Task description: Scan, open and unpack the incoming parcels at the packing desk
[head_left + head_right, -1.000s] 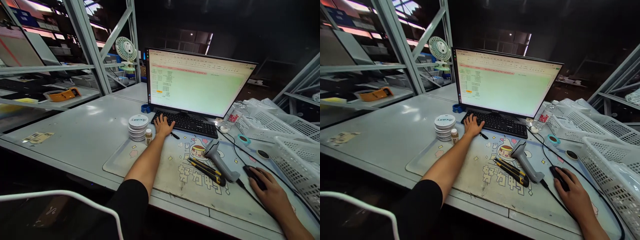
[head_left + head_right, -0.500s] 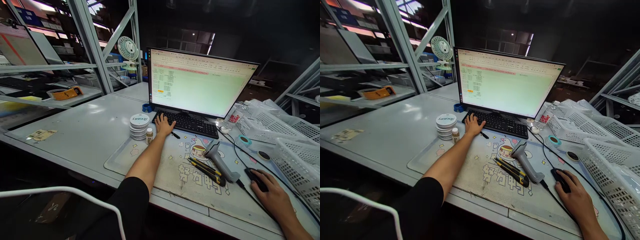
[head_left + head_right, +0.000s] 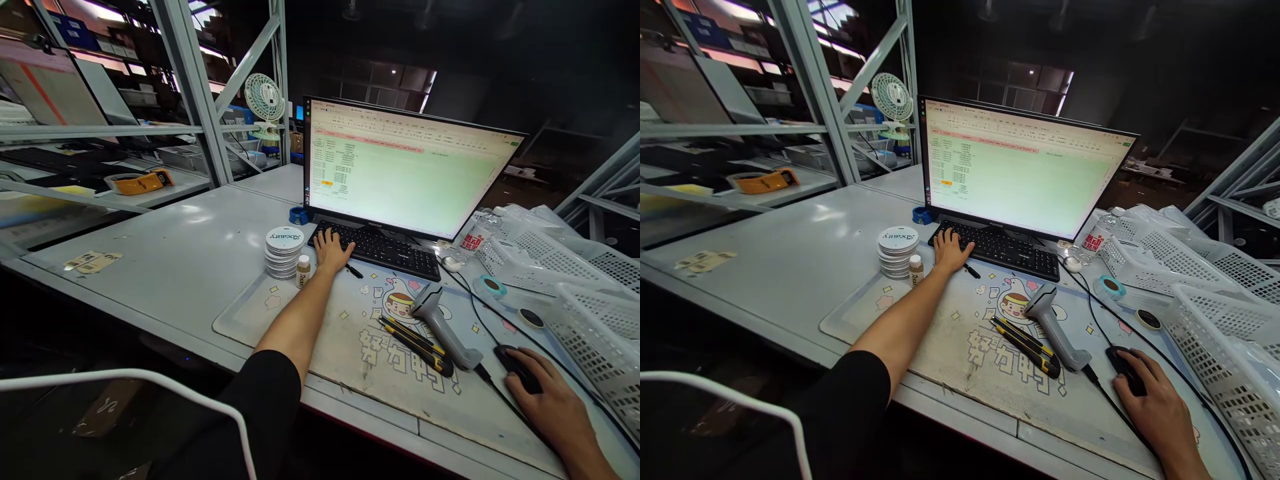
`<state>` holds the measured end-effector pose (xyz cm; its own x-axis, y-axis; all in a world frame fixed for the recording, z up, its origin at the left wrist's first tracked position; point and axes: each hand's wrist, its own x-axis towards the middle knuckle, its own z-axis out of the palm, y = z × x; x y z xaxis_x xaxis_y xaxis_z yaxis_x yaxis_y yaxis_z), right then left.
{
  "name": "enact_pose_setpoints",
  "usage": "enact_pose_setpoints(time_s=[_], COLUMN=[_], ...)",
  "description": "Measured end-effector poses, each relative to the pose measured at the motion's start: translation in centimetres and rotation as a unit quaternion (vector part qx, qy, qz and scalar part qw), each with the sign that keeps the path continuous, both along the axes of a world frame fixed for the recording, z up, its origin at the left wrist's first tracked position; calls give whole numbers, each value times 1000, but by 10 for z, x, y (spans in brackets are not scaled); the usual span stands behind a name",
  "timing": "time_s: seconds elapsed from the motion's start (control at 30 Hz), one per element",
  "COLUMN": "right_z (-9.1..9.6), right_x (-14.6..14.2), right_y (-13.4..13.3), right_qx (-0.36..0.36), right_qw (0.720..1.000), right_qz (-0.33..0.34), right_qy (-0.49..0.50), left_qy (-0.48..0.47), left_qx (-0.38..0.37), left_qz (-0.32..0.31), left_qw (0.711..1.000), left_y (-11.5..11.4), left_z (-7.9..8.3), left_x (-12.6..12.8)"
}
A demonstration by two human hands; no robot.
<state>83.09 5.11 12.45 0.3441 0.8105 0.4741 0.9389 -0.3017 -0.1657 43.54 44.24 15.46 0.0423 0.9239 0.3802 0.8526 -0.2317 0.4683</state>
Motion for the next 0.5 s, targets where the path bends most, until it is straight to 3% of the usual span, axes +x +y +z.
enact_pose_setpoints(time_s=[0.5], right_z=[-10], right_x=[11], right_y=[1], right_qx=[12], right_qw=[1000], right_qz=[-1], right_qy=[1], left_qy=[10], left_qx=[-15], left_qz=[0], left_qw=[1000], left_y=[-2], left_z=[3], left_x=[0])
